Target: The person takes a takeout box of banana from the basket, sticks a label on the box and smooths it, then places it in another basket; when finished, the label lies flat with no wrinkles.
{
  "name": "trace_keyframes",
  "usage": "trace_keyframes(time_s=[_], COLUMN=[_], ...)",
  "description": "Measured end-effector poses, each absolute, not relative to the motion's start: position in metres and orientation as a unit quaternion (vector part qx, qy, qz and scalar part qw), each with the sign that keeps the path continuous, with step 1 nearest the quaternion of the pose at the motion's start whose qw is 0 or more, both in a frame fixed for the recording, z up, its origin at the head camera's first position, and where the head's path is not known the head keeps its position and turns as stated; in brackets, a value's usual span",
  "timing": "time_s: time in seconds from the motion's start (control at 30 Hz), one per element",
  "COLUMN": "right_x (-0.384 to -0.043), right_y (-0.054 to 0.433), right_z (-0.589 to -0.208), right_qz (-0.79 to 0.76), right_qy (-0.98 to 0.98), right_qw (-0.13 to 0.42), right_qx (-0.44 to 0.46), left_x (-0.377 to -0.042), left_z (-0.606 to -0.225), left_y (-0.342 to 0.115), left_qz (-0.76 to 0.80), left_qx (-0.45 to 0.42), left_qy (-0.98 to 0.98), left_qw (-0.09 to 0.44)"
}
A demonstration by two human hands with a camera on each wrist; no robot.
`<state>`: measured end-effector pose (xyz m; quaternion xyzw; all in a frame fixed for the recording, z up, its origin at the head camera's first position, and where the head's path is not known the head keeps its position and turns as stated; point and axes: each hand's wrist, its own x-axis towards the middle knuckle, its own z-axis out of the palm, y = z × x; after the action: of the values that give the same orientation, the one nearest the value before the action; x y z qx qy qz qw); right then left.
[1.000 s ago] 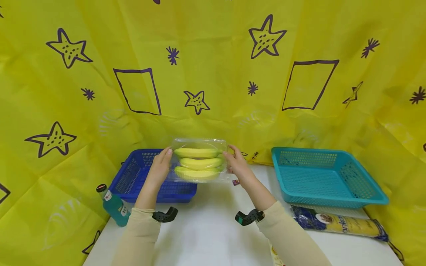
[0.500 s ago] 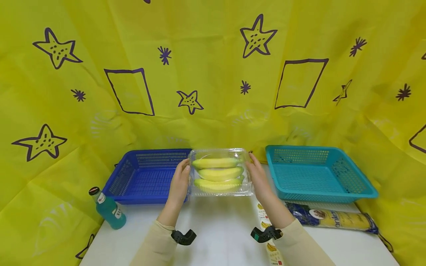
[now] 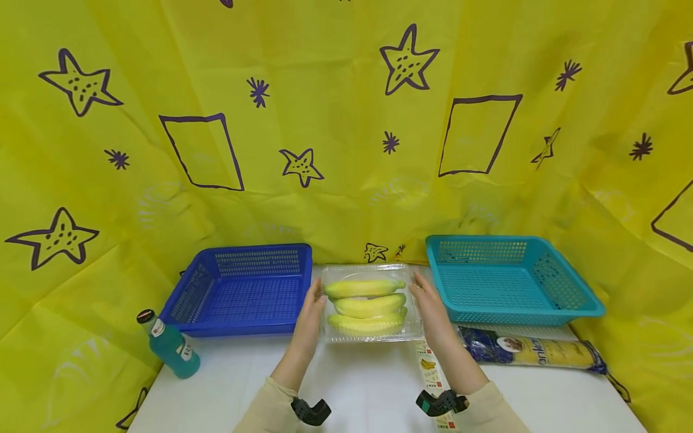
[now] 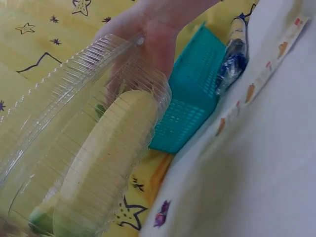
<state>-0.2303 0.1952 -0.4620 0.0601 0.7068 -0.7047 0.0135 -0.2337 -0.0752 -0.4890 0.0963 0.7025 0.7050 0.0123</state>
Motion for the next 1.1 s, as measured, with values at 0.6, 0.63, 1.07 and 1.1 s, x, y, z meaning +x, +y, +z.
trace_keyframes(time_s=[0.6, 0.63, 1.07, 1.1], right_x=[-0.228, -0.228, -0.234, -0.234], right_y=[0.188, 0.187, 0.182, 0.182], right_z=[-0.518, -0.520, -0.533, -0.533], right_qz=[-0.753, -0.751, -0.755, -0.754], right_qy=[0.652, 0.653, 0.648, 0.649], right_qw=[0.089, 0.093, 0.097, 0.097], right_qx=[0.028, 0.030, 0.029, 0.031], left_x=[-0.236, -0.236, -0.239, -0.239], left_z=[-0.536, -0.538, -0.556, -0.558], left_y=[-0.083, -0.083, -0.086, -0.087], left_qz=[0.731, 0.733, 0.752, 0.752], left_qx=[0.108, 0.107, 0.082, 0.084], left_qy=[0.673, 0.670, 0.651, 0.651], left_qw=[0.046, 0.047, 0.065, 0.066])
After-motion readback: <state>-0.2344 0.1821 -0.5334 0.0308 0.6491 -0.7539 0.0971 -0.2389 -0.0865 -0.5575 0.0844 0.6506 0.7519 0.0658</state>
